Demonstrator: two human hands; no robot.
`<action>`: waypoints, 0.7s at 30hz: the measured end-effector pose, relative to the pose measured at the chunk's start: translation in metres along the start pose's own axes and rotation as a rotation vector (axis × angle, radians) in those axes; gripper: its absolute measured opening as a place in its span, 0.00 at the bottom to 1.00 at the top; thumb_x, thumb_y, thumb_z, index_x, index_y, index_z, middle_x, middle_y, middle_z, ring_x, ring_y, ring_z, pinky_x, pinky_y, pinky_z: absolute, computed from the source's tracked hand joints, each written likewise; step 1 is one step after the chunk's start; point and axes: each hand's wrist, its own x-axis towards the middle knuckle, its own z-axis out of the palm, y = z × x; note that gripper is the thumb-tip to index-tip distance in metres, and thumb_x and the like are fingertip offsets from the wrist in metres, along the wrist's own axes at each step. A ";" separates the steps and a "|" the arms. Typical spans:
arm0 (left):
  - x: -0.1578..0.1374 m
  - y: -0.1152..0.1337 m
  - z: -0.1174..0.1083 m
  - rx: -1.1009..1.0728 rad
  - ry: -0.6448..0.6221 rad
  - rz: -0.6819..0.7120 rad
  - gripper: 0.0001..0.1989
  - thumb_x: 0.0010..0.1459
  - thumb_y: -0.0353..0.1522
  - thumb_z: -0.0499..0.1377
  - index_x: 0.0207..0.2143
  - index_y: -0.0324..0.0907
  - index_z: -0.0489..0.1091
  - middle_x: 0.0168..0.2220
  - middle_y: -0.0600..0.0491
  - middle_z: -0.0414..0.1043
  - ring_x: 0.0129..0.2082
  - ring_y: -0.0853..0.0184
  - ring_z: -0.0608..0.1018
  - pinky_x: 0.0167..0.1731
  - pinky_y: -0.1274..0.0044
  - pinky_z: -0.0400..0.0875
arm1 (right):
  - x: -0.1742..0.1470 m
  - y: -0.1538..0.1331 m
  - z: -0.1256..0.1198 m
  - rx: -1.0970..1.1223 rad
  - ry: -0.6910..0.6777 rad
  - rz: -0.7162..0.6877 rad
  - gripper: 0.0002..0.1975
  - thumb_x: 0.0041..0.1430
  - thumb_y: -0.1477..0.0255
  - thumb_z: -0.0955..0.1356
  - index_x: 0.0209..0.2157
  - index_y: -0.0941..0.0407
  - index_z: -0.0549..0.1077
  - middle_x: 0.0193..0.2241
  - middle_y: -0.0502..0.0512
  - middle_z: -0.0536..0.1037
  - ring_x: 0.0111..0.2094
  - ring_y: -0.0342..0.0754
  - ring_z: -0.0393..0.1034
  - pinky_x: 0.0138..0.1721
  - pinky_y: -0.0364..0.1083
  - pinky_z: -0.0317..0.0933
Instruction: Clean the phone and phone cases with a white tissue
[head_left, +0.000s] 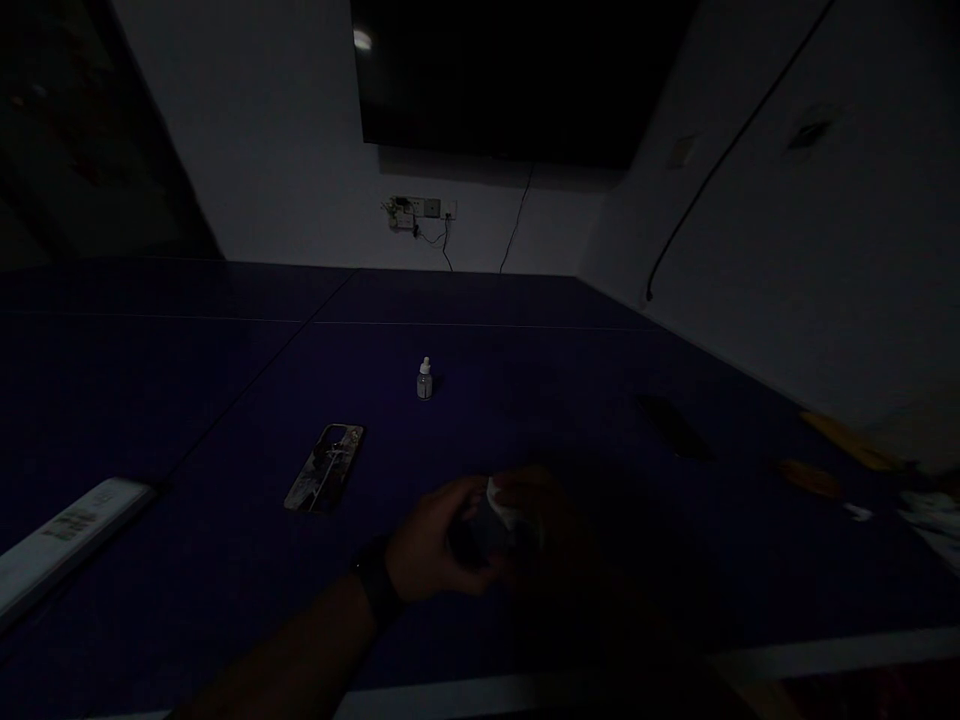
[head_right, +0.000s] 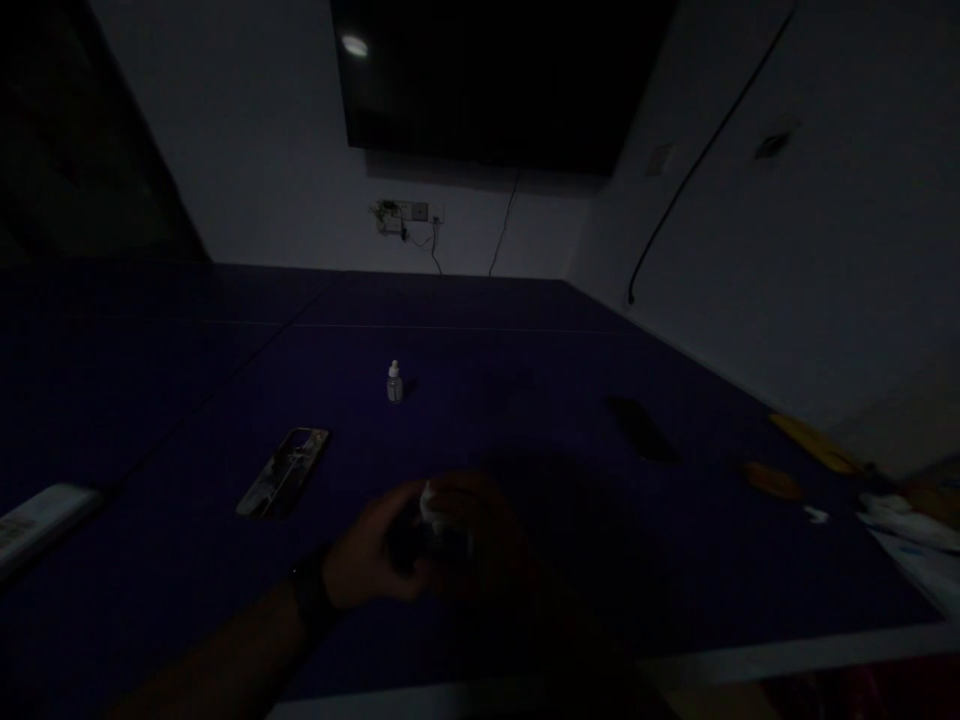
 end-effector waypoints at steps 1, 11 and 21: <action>0.000 0.000 0.000 -0.009 0.002 0.005 0.36 0.43 0.32 0.69 0.57 0.43 0.64 0.51 0.47 0.75 0.49 0.54 0.78 0.50 0.66 0.73 | 0.002 0.004 0.000 -0.002 -0.012 0.017 0.30 0.56 0.61 0.73 0.58 0.51 0.64 0.47 0.62 0.75 0.47 0.57 0.73 0.44 0.53 0.72; 0.001 0.005 -0.005 0.005 -0.004 -0.045 0.36 0.43 0.35 0.71 0.56 0.44 0.66 0.51 0.47 0.75 0.50 0.53 0.77 0.52 0.65 0.72 | -0.009 0.004 0.005 -0.039 0.068 0.000 0.30 0.56 0.58 0.74 0.58 0.48 0.66 0.45 0.59 0.79 0.43 0.57 0.77 0.43 0.54 0.71; -0.001 0.000 -0.003 -0.048 -0.018 0.004 0.35 0.45 0.34 0.69 0.57 0.44 0.65 0.51 0.47 0.74 0.50 0.54 0.77 0.51 0.65 0.73 | -0.003 0.006 0.003 0.016 0.038 0.040 0.34 0.53 0.57 0.76 0.59 0.50 0.66 0.47 0.60 0.78 0.46 0.57 0.75 0.44 0.53 0.70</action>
